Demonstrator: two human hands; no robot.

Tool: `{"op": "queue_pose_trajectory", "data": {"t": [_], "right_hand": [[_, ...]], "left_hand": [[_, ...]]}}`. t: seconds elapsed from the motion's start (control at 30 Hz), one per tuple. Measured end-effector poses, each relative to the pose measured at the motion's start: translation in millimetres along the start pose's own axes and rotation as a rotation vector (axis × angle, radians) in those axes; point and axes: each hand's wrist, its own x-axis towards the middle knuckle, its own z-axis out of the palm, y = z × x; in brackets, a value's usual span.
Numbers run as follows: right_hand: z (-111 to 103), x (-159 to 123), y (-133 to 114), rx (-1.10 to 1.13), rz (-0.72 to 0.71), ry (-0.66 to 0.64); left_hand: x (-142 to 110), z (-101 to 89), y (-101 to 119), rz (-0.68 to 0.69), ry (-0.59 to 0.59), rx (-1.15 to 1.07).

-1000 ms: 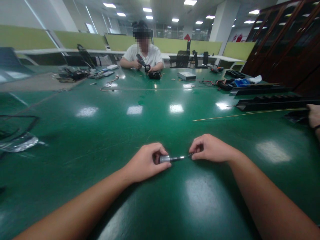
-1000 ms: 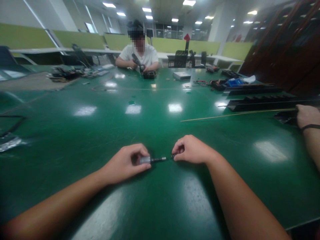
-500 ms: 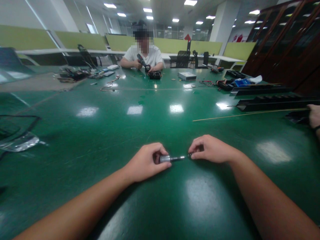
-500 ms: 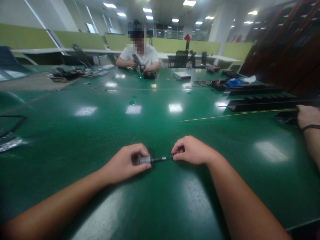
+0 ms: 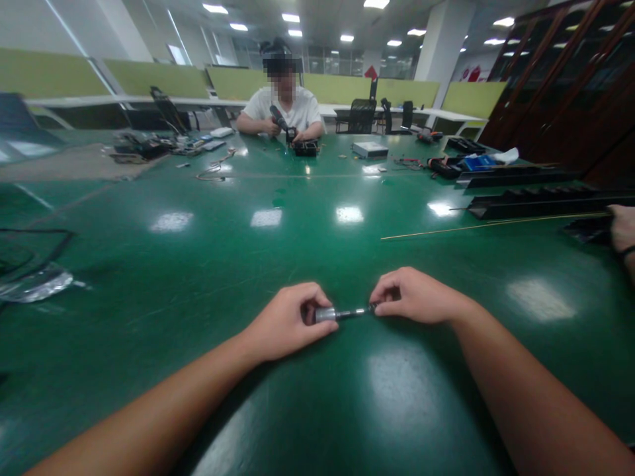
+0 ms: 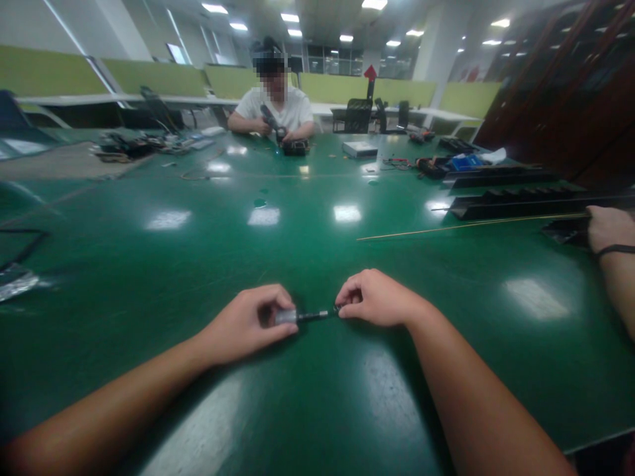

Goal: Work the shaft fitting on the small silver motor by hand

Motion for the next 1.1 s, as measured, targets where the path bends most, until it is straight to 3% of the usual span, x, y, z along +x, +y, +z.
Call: {"op": "queue_pose_trajectory", "data": {"t": [0.27, 0.6, 1.1], "right_hand": [[6, 0, -3, -0.021, -0.043, 0.018], [51, 24, -25, -0.127, -0.296, 0.248], [47, 20, -20, -0.117, -0.329, 0.225]], "left_hand": [[1, 1.0, 2, 0.012, 0.003, 0.000], [3, -0.5, -2, 0.070, 0.017, 0.012], [4, 0.5, 6, -0.007, -0.017, 0.005]]}}
